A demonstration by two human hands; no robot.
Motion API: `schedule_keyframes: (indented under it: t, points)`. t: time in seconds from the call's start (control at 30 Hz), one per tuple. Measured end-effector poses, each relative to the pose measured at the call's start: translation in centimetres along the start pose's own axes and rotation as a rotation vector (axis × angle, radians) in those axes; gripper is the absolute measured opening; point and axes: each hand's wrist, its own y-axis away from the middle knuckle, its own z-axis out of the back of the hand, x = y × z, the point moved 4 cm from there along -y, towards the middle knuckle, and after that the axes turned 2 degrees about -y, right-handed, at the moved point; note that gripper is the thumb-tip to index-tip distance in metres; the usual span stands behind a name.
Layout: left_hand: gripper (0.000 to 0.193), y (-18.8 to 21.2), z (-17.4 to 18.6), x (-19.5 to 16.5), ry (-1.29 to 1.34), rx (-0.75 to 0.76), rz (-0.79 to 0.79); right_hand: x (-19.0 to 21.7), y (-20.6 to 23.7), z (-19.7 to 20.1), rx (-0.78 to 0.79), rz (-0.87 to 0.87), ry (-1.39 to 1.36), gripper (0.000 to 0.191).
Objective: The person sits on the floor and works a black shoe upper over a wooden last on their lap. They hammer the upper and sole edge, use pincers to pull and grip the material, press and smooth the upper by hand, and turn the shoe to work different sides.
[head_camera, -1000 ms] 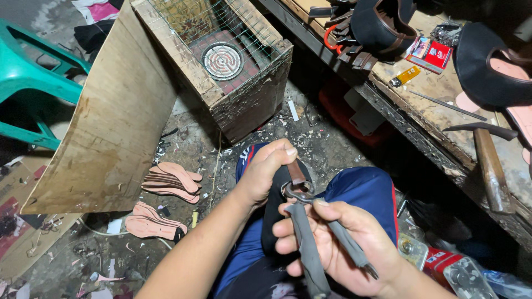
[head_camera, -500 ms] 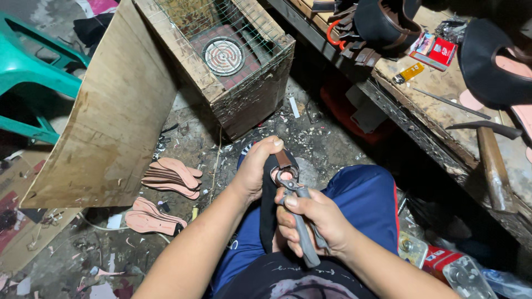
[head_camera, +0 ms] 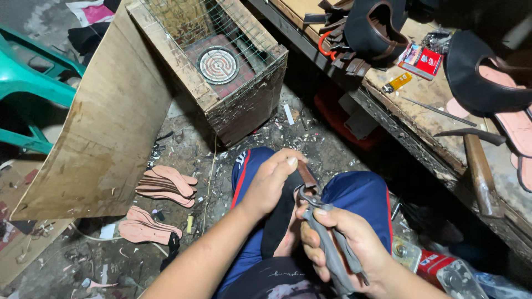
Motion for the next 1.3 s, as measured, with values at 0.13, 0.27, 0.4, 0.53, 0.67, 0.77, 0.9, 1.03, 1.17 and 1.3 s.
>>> schedule_keyframes:
  t: [0.13,0.27,0.4,0.53,0.67,0.77,0.9,1.03,1.17,1.3]
  points:
    - [0.030,-0.2,0.6,0.4,0.085,0.004,0.079,-1.1,-1.9,1.1,0.152,0.110,0.141,0.032]
    - [0.029,-0.5,1.0,1.3,0.253,-0.026,0.160,-1.5,-4.5,2.3,0.084,0.264,0.524,0.030]
    - [0.028,-0.5,1.0,1.6,0.288,-0.057,0.197,-1.1,-4.3,2.3,0.065,0.144,0.343,0.034]
    - [0.028,-0.2,0.6,1.3,0.149,-0.055,0.149,-0.9,-1.3,1.2,-0.030,-0.141,-0.153,0.040]
    - [0.027,0.1,0.2,1.0,0.061,-0.072,0.088,0.2,-0.2,0.4,-0.021,0.002,0.012,0.034]
    - [0.027,0.3,0.3,1.0,0.013,-0.057,0.047,0.5,-1.1,1.4,-0.109,0.060,0.553,0.027]
    - [0.028,0.1,0.8,1.4,0.076,-0.050,0.041,1.3,-2.6,2.7,-0.047,0.214,0.899,0.024]
    - [0.029,-0.1,1.0,2.5,0.233,-0.050,0.184,2.2,-2.9,3.4,0.044,0.141,0.856,0.024]
    - [0.033,-0.4,1.5,2.0,0.123,-0.078,0.080,2.1,-1.9,3.3,0.177,-0.051,0.417,0.025]
    - [0.042,-0.1,2.1,0.1,0.058,-0.089,0.027,3.9,-1.5,5.0,0.087,0.046,0.433,0.026]
